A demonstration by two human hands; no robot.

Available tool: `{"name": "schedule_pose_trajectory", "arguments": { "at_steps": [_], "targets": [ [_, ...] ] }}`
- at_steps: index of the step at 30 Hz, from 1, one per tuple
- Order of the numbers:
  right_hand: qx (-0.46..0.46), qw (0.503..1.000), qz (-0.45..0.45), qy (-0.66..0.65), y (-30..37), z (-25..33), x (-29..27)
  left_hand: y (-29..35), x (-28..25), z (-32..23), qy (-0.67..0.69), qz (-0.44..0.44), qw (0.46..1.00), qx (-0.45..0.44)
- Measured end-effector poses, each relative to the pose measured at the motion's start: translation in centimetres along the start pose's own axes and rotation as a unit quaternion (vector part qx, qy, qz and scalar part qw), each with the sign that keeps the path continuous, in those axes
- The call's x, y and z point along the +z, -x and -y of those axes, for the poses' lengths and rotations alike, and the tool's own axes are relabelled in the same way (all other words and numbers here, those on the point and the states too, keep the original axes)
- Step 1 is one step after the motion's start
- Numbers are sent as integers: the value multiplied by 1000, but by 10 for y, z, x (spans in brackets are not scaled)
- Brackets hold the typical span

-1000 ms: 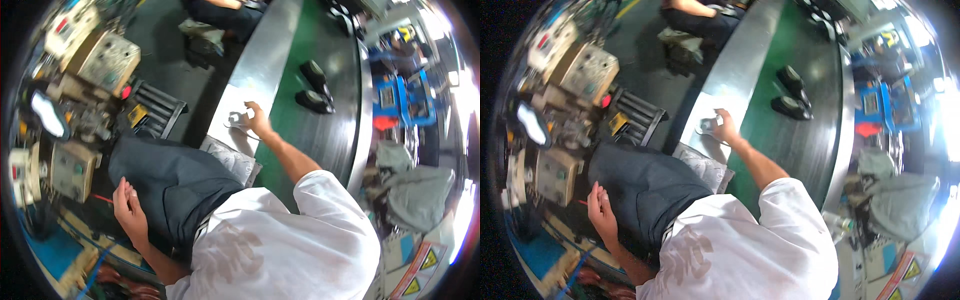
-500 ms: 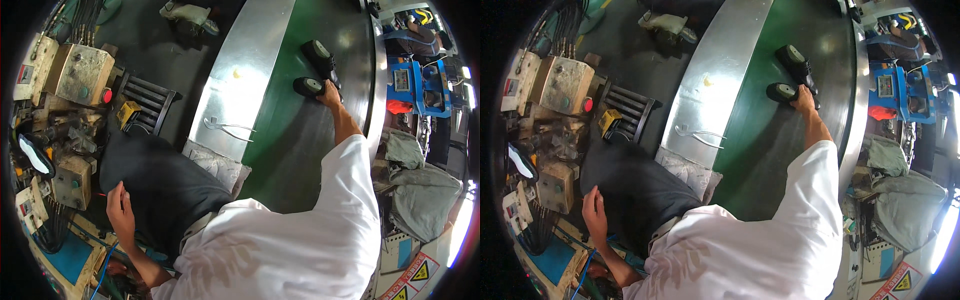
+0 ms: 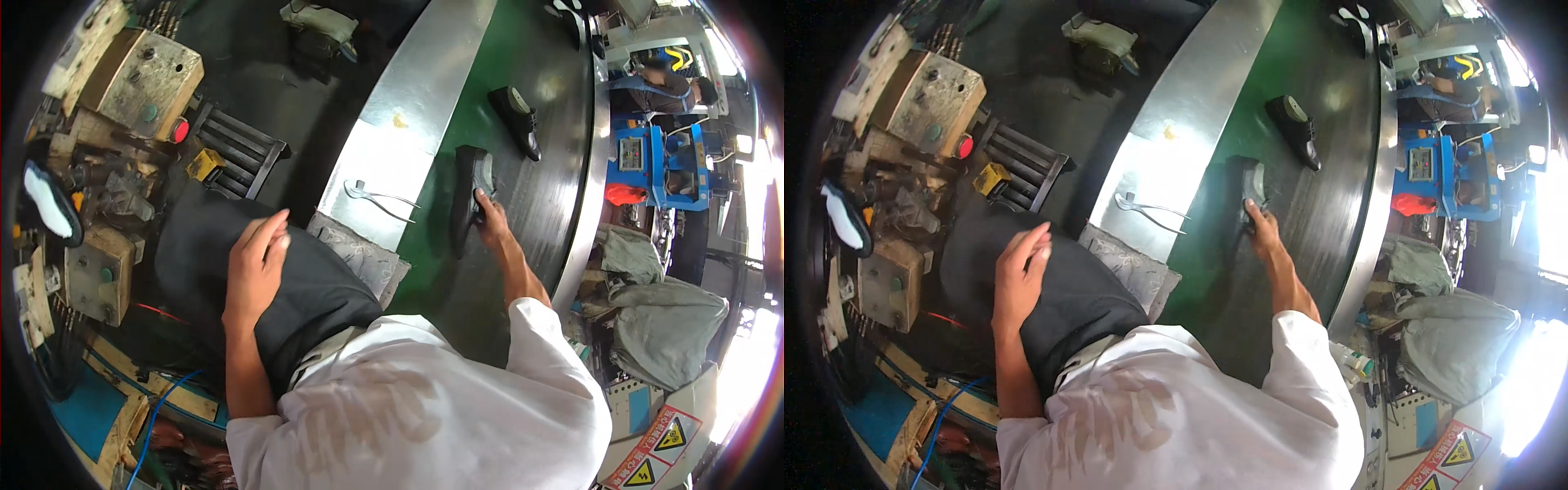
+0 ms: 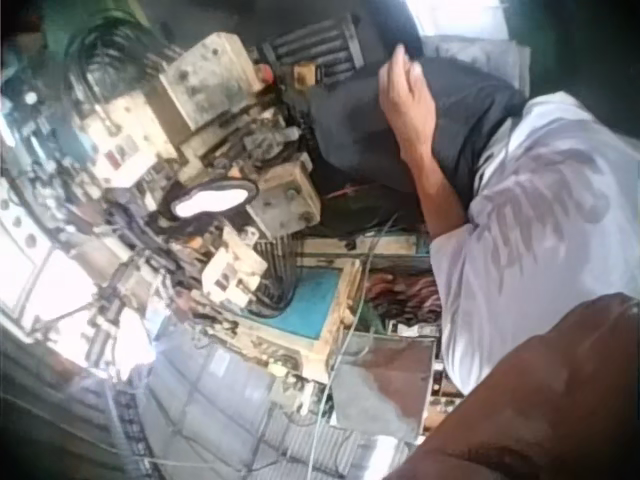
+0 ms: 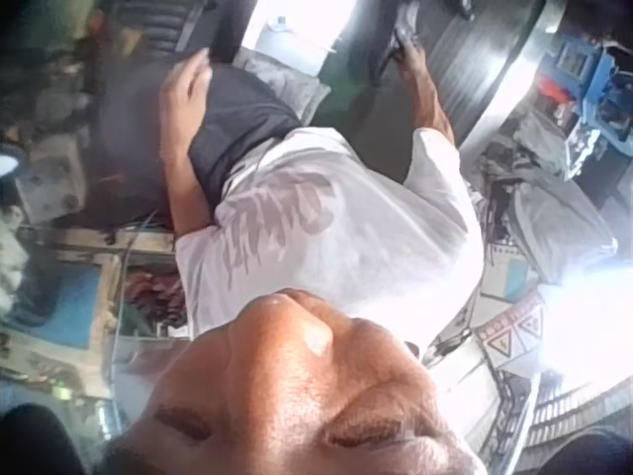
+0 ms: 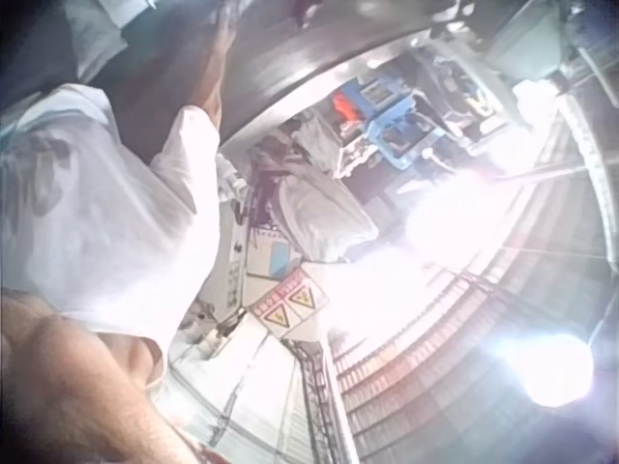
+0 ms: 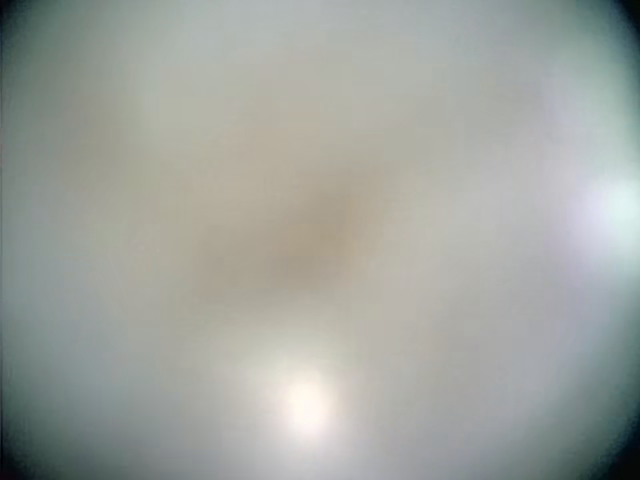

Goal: The person repeatedly picks up black shoes and white insoles from a conveyor belt and a nearby pile. They place the insoles into the shoes and press them down firmly with their hands to secure the fit. The process is repeated for multiple pairs of shoes in a continuous assembly line workflow.

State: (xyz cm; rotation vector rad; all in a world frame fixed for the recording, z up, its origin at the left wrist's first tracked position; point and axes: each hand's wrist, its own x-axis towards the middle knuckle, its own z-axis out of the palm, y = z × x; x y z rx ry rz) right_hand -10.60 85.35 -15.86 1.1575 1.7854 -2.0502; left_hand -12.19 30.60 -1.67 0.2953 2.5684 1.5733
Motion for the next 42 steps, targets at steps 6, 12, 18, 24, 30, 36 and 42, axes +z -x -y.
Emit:
{"name": "schedule_pose_trajectory", "arguments": {
  "at_steps": [6, 12, 18, 24, 30, 36, 42],
  "targets": [
    [127, 908, 351, -189, 77, -1, 216, -34, -22, 1, 240, -58, 969, -19],
    [201, 807, 549, -86, 163, -16, 399, 10, -102, 30, 140, -246, 958, 36],
    [-313, 714, 535, 325, 220, -24, 477, 100, -106, 66, -14, -447, 894, -40],
    [-427, 666, 508, 341, 250, -10, 510, 123, -110, 70, -67, -453, 888, -46],
    [-450, 637, 508, 365, 247, -22, 494, 127, -110, 85, -64, -407, 909, -72],
    [-352, 691, 456, 437, 233, -39, 458, 117, -107, 93, -13, -350, 936, -30],
    [-317, 692, 480, 435, 234, -28, 469, 112, -109, 83, -77, -322, 941, -71]
  ]
}}
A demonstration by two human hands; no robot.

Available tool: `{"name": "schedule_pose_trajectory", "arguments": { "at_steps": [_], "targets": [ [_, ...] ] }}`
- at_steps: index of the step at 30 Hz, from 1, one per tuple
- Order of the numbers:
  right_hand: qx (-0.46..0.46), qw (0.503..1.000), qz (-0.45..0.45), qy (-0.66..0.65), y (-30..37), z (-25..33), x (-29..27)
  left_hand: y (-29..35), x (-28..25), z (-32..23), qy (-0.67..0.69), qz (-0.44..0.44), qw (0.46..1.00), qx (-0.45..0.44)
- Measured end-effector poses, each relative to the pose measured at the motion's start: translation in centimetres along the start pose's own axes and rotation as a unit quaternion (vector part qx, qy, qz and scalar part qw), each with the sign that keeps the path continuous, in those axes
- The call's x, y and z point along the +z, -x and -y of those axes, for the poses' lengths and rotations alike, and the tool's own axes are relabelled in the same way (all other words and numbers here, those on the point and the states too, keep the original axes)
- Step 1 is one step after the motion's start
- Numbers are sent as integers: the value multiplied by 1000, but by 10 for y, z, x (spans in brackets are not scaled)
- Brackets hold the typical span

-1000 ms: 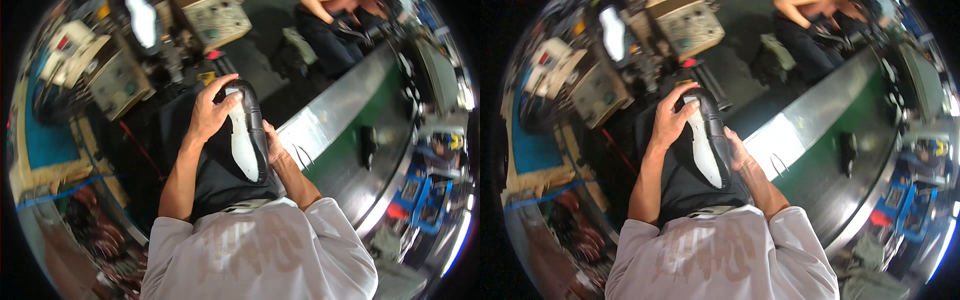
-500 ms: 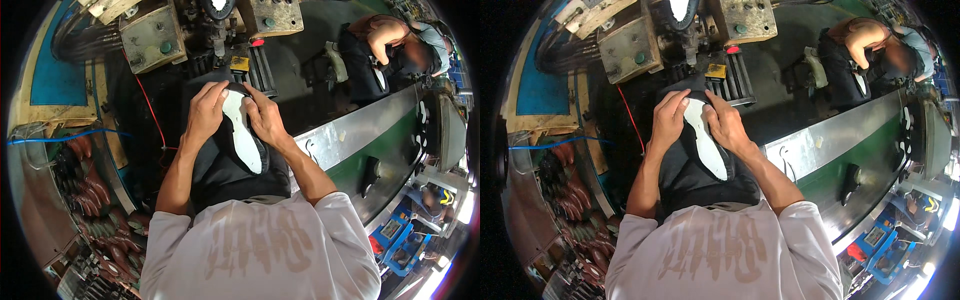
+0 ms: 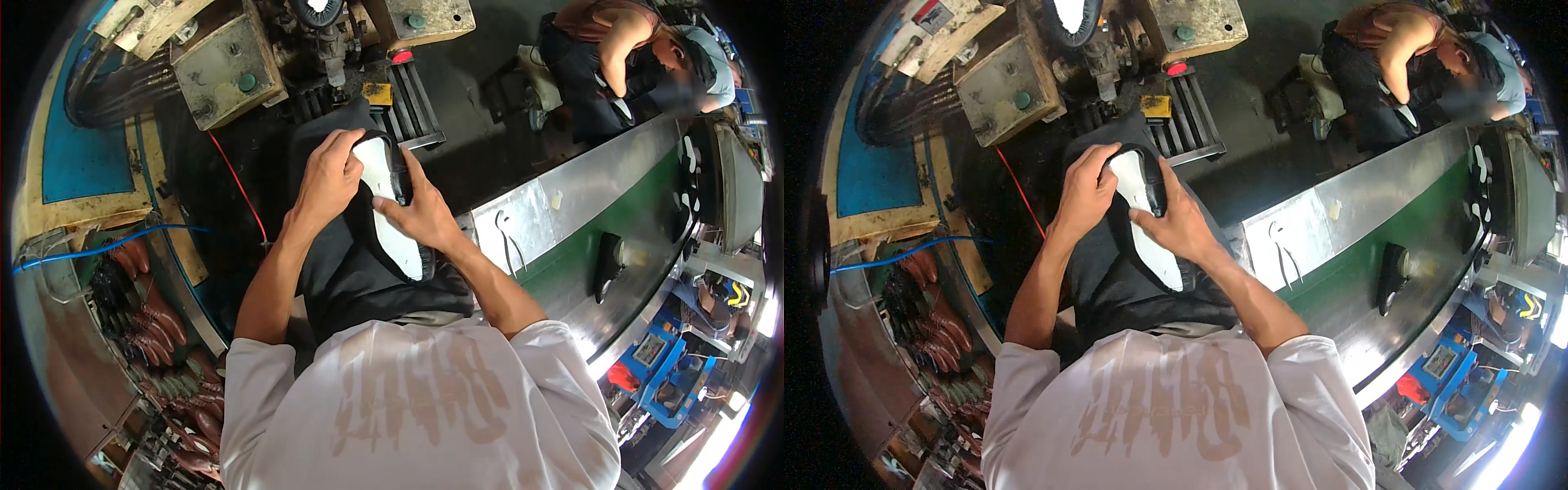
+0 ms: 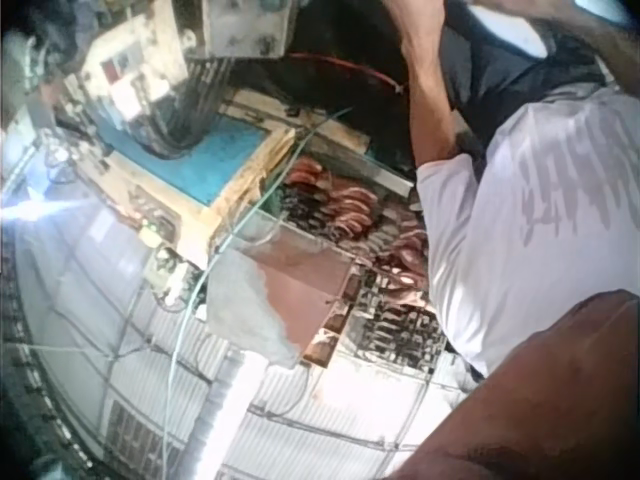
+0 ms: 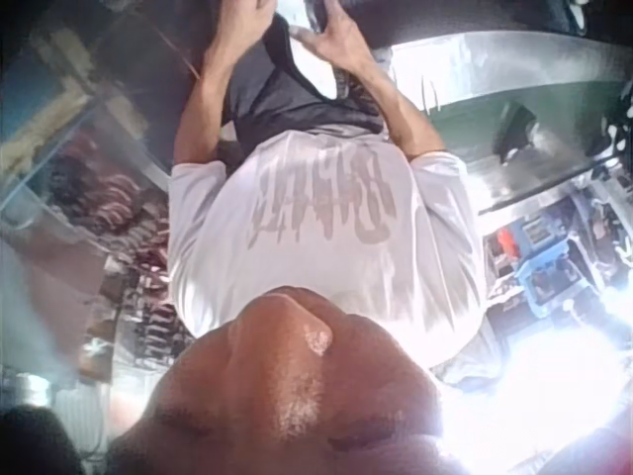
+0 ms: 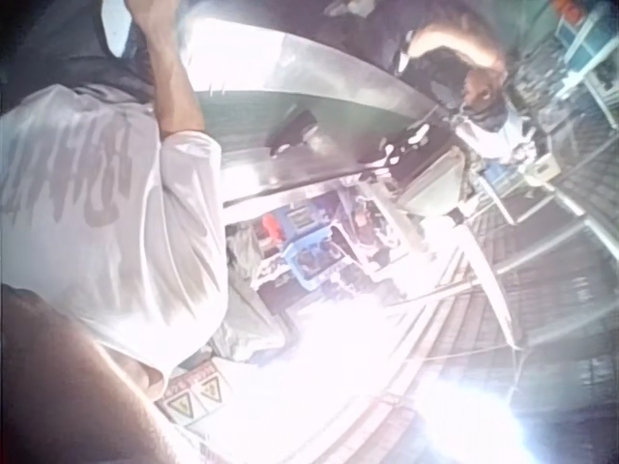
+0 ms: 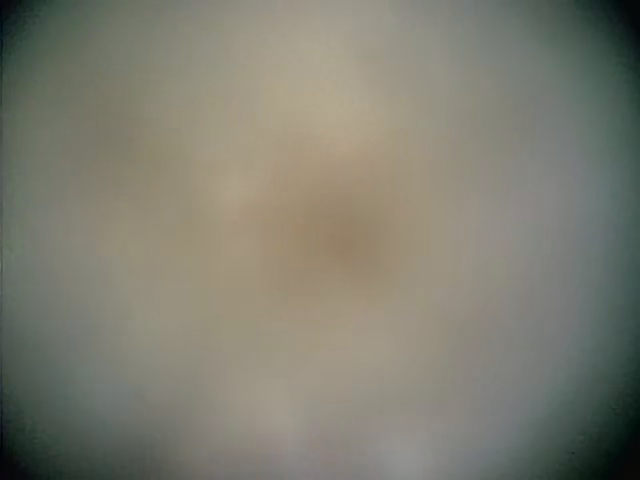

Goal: The person repeatedly picks up black shoes and white insoles from a conveyor belt and a nearby pile. They place the insoles into the shoes and press them down firmly with their hands to secure the fit. The process is repeated for multiple pairs of shoes in a continuous assembly line workflow.

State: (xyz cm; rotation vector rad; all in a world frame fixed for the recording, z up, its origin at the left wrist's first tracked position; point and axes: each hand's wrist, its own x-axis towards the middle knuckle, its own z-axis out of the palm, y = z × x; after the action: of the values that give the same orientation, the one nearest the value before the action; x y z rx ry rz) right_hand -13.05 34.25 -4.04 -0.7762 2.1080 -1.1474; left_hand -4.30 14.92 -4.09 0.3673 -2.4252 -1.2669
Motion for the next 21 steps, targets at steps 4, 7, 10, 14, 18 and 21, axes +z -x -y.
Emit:
{"name": "schedule_pose_trajectory", "arguments": {
  "at_steps": [4, 7, 10, 14, 18, 21],
  "targets": [
    [-9, 1000, 9, -27, -31, 9, -6, -5, 11, -7, -52, -16, 998, 15],
    [0, 998, 21, -66, -35, 2, -15, -1, 12, 8, 247, 19, 959, -135],
    [8, 988, 14, -155, -36, -28, -14, 18, 29, 6, 547, 12, 813, -200],
    [20, 992, 21, -125, -32, -24, -3, 40, 79, 3, 494, -58, 834, -239],
    [74, 889, 116, -437, -26, -35, -21, 39, 83, 5, 430, -34, 876, -218],
    [105, 849, 100, -509, -22, -55, -11, 39, 89, 6, 302, -25, 934, -190]
  ]
}}
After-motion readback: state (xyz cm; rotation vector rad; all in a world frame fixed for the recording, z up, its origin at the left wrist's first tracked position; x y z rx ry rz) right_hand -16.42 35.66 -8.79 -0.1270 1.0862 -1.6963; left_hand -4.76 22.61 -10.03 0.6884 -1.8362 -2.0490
